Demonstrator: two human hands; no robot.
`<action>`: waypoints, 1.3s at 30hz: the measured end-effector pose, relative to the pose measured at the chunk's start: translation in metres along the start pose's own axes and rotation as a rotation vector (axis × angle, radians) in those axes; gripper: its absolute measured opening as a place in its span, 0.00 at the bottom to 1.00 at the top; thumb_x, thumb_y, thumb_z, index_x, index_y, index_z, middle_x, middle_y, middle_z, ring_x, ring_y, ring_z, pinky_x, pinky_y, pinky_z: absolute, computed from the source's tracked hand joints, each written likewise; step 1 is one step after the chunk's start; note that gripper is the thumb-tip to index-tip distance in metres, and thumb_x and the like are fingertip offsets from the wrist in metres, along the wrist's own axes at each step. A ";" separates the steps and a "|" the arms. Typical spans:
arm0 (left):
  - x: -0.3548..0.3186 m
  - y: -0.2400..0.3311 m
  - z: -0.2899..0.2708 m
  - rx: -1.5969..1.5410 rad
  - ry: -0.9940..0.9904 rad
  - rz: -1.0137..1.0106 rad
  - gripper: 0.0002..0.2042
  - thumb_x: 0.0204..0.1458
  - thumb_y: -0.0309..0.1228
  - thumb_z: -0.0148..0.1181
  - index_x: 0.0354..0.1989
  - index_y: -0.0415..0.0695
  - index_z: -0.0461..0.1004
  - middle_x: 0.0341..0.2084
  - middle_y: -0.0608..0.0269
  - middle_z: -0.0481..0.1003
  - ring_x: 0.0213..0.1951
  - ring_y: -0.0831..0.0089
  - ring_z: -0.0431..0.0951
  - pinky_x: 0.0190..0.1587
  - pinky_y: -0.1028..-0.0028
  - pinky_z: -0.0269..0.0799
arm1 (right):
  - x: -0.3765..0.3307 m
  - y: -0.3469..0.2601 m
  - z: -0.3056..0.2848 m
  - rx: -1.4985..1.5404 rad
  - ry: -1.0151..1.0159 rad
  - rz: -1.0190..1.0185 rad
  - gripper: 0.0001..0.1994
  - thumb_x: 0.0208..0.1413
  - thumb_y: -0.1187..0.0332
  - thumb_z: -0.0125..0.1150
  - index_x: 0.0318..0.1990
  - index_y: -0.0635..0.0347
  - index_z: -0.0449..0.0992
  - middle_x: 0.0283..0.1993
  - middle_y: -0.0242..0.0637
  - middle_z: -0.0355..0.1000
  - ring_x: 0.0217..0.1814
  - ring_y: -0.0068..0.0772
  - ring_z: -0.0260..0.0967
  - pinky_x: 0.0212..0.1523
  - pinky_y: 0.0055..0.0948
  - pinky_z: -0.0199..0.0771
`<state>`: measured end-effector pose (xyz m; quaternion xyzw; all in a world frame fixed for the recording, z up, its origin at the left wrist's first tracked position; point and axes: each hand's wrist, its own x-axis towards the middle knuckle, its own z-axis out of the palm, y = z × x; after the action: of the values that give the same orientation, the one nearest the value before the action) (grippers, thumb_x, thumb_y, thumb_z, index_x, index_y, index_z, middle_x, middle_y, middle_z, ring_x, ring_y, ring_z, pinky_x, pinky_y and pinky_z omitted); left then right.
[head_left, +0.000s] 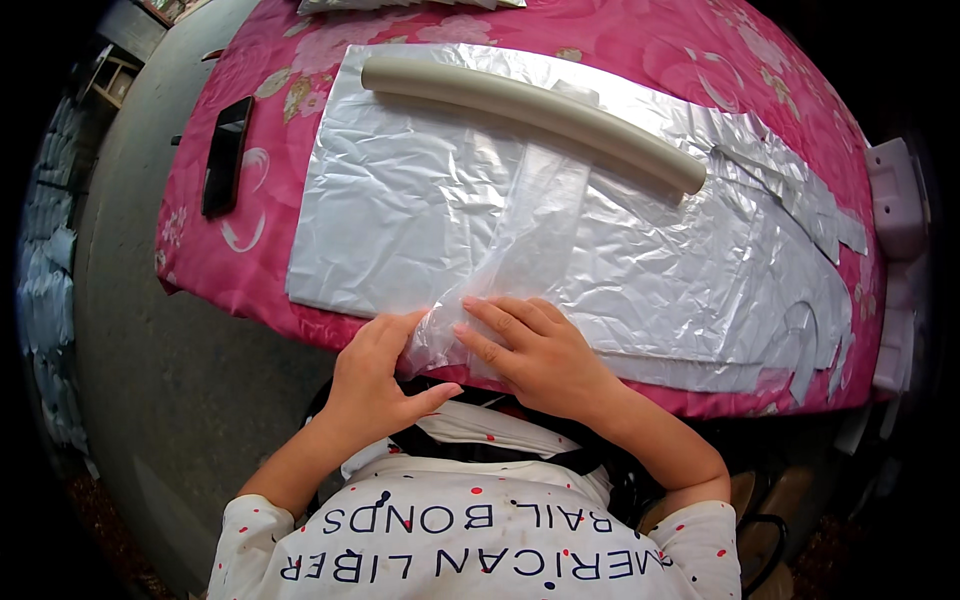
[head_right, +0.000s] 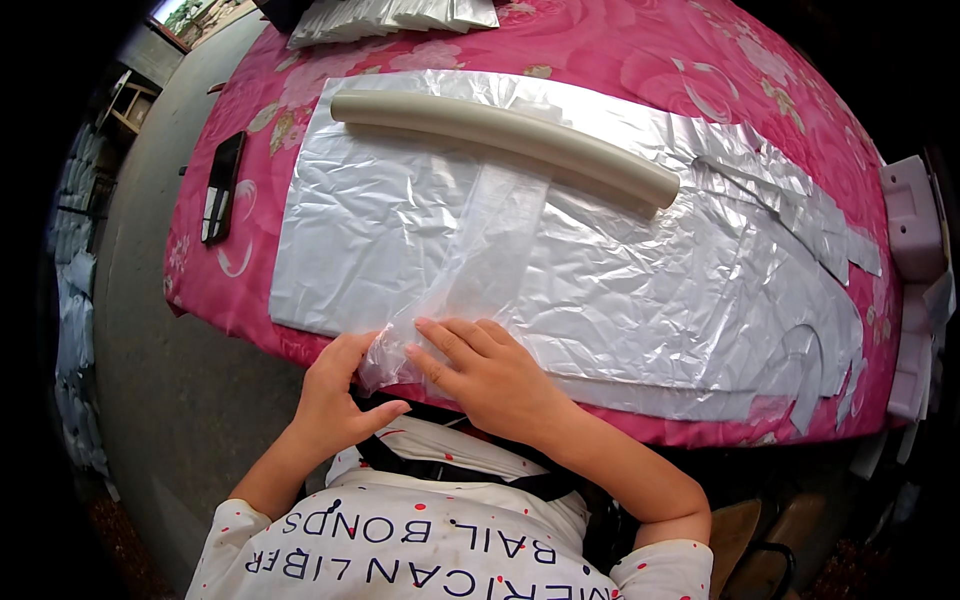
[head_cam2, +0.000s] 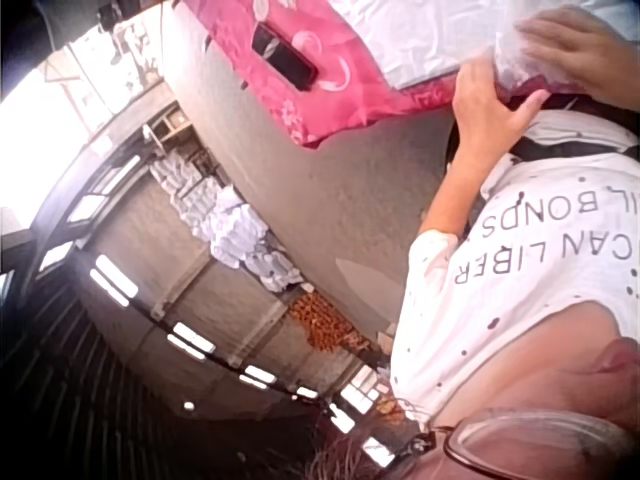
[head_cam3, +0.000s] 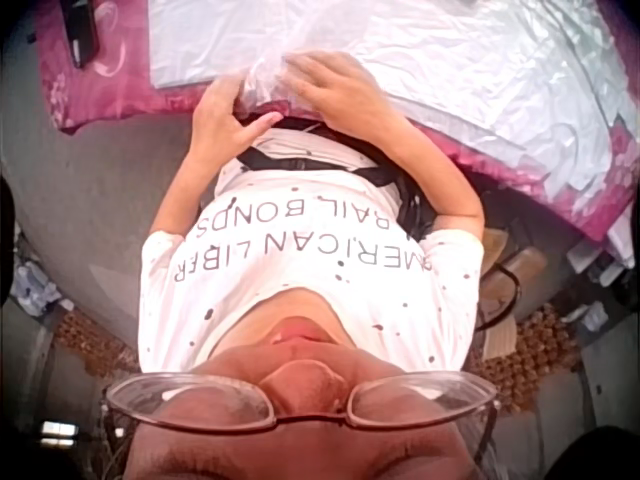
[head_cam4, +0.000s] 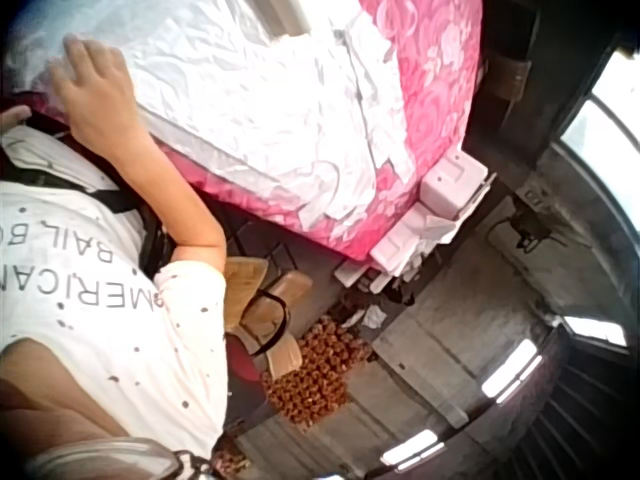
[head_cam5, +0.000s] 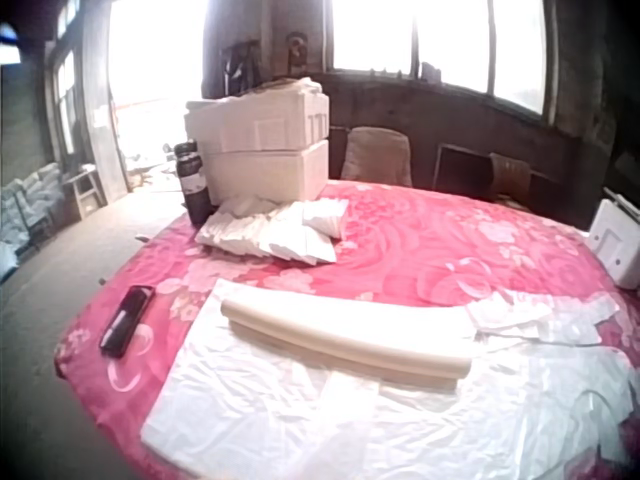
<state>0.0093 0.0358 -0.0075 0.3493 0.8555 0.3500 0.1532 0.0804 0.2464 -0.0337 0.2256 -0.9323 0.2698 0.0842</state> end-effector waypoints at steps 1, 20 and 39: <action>0.001 0.001 -0.001 0.021 -0.002 0.019 0.30 0.36 0.37 0.71 0.49 0.40 0.68 0.35 0.57 0.71 0.33 0.66 0.73 0.35 0.71 0.70 | 0.002 0.000 0.001 0.006 -0.007 -0.008 0.23 0.40 0.74 0.57 0.50 0.59 0.70 0.57 0.43 0.63 0.56 0.40 0.61 0.55 0.37 0.62; 0.024 0.001 -0.021 0.061 0.093 0.539 0.13 0.35 0.25 0.65 0.33 0.45 0.78 0.24 0.66 0.72 0.25 0.70 0.73 0.24 0.74 0.68 | 0.000 -0.003 0.009 0.023 0.030 0.002 0.18 0.42 0.72 0.56 0.45 0.63 0.72 0.54 0.43 0.66 0.57 0.41 0.62 0.55 0.37 0.64; 0.048 0.011 0.012 0.096 0.044 0.004 0.37 0.32 0.29 0.70 0.57 0.43 0.63 0.42 0.57 0.68 0.36 0.66 0.70 0.39 0.70 0.69 | -0.018 -0.013 0.010 -0.083 0.366 0.065 0.13 0.35 0.75 0.59 0.34 0.59 0.76 0.36 0.32 0.72 0.37 0.32 0.69 0.37 0.31 0.69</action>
<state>-0.0133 0.0809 -0.0089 0.3502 0.8738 0.3165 0.1169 0.1018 0.2376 -0.0411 0.1386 -0.9186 0.2702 0.2530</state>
